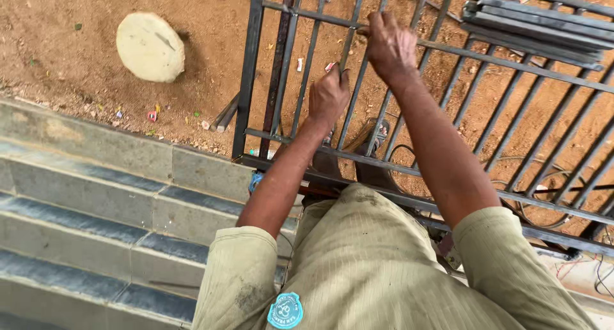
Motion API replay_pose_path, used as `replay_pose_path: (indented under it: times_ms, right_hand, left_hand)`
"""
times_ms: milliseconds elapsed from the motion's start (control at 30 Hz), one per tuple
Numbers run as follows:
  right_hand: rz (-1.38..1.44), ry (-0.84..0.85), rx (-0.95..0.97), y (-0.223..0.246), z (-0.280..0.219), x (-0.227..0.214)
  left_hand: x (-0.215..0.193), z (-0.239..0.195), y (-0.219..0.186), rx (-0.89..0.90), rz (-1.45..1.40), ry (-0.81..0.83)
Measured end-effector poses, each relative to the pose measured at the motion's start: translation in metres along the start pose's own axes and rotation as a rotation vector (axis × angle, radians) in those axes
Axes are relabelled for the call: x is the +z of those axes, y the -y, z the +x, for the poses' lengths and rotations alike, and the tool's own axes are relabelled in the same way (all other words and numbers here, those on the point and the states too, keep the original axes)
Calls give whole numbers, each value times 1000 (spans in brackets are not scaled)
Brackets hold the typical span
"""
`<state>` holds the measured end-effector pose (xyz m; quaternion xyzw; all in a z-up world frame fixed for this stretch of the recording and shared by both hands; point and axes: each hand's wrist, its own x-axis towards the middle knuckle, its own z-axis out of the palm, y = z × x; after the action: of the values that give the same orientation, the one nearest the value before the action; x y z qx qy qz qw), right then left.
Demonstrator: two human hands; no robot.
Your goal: The person uses their hands to position and align metal rods within a larger rectangular metal frame. The person places a rod into position, adjusts its alignment by hand, and then repeats the process with another rod, while another person assists by moving and holding components on the same frame.
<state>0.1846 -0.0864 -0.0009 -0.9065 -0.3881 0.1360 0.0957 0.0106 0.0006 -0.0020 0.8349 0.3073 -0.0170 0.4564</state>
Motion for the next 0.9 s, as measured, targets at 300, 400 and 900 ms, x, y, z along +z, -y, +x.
replay_pose_path:
  times_ms: [300, 400, 900]
  right_hand:
    - [29, -202, -163, -11, -5, 1]
    - [0, -263, -190, -15, -3, 4]
    - [87, -90, -98, -9, -1, -5]
  left_hand:
    - [-19, -10, 0, 195, 725, 233]
    - [-18, -4, 2, 119, 601, 263]
    - [-25, -3, 4, 189, 551, 266]
